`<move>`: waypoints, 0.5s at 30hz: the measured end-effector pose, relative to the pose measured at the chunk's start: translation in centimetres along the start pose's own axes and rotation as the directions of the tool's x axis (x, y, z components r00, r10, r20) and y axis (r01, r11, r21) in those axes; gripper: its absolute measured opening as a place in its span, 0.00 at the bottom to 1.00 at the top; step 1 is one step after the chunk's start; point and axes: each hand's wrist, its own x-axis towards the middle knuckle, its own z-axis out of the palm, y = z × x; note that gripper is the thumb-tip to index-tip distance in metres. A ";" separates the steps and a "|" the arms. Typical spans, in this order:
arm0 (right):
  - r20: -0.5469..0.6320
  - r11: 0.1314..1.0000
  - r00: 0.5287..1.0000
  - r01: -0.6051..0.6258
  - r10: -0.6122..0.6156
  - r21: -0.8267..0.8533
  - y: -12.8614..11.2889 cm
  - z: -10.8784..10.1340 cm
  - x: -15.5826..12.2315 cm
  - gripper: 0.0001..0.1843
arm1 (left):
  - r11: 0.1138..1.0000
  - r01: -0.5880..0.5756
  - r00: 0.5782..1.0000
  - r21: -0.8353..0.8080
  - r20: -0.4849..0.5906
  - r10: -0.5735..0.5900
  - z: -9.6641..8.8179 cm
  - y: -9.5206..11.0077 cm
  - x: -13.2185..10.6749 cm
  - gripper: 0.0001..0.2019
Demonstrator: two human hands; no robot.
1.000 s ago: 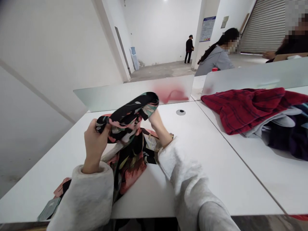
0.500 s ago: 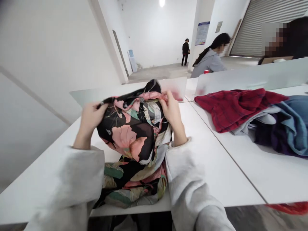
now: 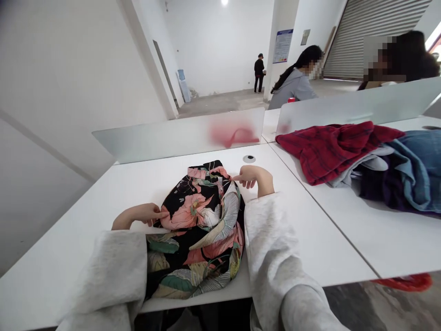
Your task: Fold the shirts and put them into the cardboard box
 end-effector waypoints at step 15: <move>-0.308 0.999 0.951 -0.015 0.029 0.048 -0.3 1.8 4.6 0.21 | 0.998 0.053 0.811 0.024 -0.584 -0.029 -2.4 -3.1 1.2 0.11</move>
